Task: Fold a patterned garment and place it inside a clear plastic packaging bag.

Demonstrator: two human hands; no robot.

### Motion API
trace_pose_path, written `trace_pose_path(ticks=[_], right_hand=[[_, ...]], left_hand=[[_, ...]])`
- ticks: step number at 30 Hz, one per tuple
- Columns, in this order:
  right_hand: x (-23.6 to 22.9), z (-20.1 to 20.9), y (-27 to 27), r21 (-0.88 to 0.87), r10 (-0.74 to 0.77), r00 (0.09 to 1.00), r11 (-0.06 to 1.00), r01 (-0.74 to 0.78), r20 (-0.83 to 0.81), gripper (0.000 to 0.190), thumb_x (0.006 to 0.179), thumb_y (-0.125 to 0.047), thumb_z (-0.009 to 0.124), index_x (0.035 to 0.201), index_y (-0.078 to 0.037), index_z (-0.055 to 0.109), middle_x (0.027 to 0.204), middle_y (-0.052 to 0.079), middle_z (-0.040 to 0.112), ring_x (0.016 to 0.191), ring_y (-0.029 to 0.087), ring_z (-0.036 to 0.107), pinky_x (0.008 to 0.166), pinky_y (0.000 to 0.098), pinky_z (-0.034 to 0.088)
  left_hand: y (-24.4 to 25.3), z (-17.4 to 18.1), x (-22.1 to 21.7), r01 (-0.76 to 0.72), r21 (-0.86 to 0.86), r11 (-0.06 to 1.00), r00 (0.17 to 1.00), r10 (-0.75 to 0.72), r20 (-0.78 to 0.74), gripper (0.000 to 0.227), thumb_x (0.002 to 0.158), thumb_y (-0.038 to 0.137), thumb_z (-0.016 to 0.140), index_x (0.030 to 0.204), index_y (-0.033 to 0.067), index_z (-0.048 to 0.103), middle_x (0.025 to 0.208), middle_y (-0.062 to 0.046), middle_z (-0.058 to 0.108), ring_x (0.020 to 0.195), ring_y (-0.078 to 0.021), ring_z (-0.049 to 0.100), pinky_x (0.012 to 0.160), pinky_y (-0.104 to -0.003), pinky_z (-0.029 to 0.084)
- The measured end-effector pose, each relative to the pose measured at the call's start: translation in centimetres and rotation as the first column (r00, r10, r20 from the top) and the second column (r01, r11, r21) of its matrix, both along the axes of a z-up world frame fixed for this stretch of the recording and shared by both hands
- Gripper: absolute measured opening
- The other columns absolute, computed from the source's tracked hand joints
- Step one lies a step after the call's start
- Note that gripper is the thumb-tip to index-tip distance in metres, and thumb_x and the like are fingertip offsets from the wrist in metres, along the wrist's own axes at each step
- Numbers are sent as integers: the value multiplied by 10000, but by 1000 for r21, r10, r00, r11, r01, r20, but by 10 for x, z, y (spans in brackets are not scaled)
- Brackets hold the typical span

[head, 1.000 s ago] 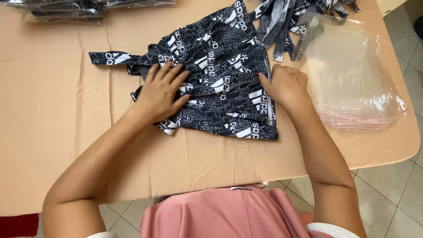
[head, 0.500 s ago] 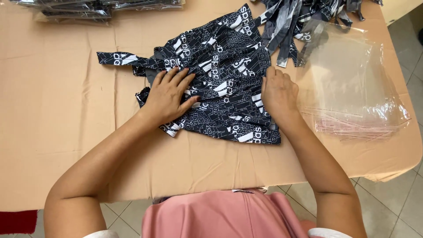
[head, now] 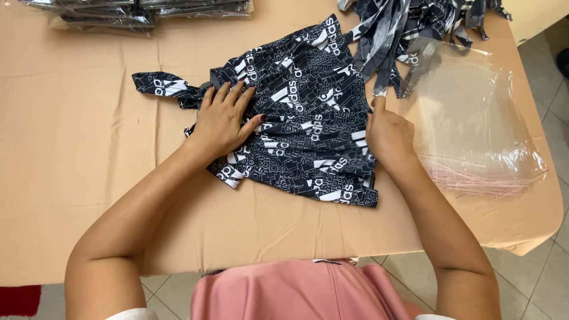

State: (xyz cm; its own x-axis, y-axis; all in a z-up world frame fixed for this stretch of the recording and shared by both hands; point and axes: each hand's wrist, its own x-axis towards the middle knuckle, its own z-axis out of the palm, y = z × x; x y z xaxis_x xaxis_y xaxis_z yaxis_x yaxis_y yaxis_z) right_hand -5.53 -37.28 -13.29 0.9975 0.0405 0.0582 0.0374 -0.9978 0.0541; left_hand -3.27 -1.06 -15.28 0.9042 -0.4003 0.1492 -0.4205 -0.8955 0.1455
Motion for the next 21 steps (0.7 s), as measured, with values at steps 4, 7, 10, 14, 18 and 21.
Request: trace_pose_path(ticks=[4, 7, 10, 14, 18, 21], right_hand=[[11, 29, 37, -151, 130, 979, 983, -106, 157, 396, 957, -250, 691, 1268, -29, 585, 1000, 207, 702, 970, 396, 687, 745, 550, 557], [30, 76, 106, 322, 227, 973, 926, -199, -52, 531, 1037, -331, 527, 1469, -33, 441, 1431, 188, 538, 1326, 324, 483, 1095, 538, 392], [76, 33, 144, 438, 448, 892, 815, -380, -62, 601, 1070, -411, 376, 1577, -112, 253, 1654, 146, 251, 1513, 292, 219, 1236, 518, 154], [104, 8, 155, 472, 455, 877, 814, -339, -154, 646, 1081, -474, 261, 1625, -168, 93, 1712, 67, 41, 1560, 216, 5, 1263, 475, -34], [126, 10, 130, 320, 283, 937, 924, -209, -206, 658, 1041, -528, 240, 1589, -165, 196, 1688, 96, 88, 1551, 249, 77, 1229, 544, -64], [140, 3, 97, 269, 93, 977, 962, -38, -193, 672, 1037, -551, 229, 1596, -180, 193, 1690, 109, 86, 1553, 275, 66, 1226, 532, -81]], left_hand=[[-7, 13, 18, 12, -6, 1000, 998, -12, 55, 644, 1084, 577, 352, 1524, 125, 479, 1522, -168, 514, 1454, -357, 405, 1177, -558, 190], [-25, 3, 58, 120, 6, 993, 992, -121, 41, 667, 1084, 525, 247, 1568, 85, 378, 1623, -141, 367, 1511, -344, 259, 1210, -575, 99], [-40, -6, 82, 65, 94, 993, 997, -60, -58, 697, 1061, 533, 189, 1618, 115, 233, 1684, -100, 218, 1550, -305, 121, 1233, -561, 52], [-42, -19, 83, -49, 107, 993, 989, 63, -137, 721, 1033, 521, 199, 1623, 105, 212, 1692, -90, 190, 1557, -316, 108, 1217, -604, 66], [-38, -17, 76, -116, 53, 992, 974, 124, -191, 765, 1030, 611, 160, 1622, 127, 185, 1697, -84, 144, 1559, -309, 62, 1231, -572, 3], [-39, -20, 76, -152, 13, 988, 972, 152, -182, 777, 1026, 615, 152, 1617, 115, 211, 1692, -91, 172, 1558, -326, 87, 1226, -575, 9]])
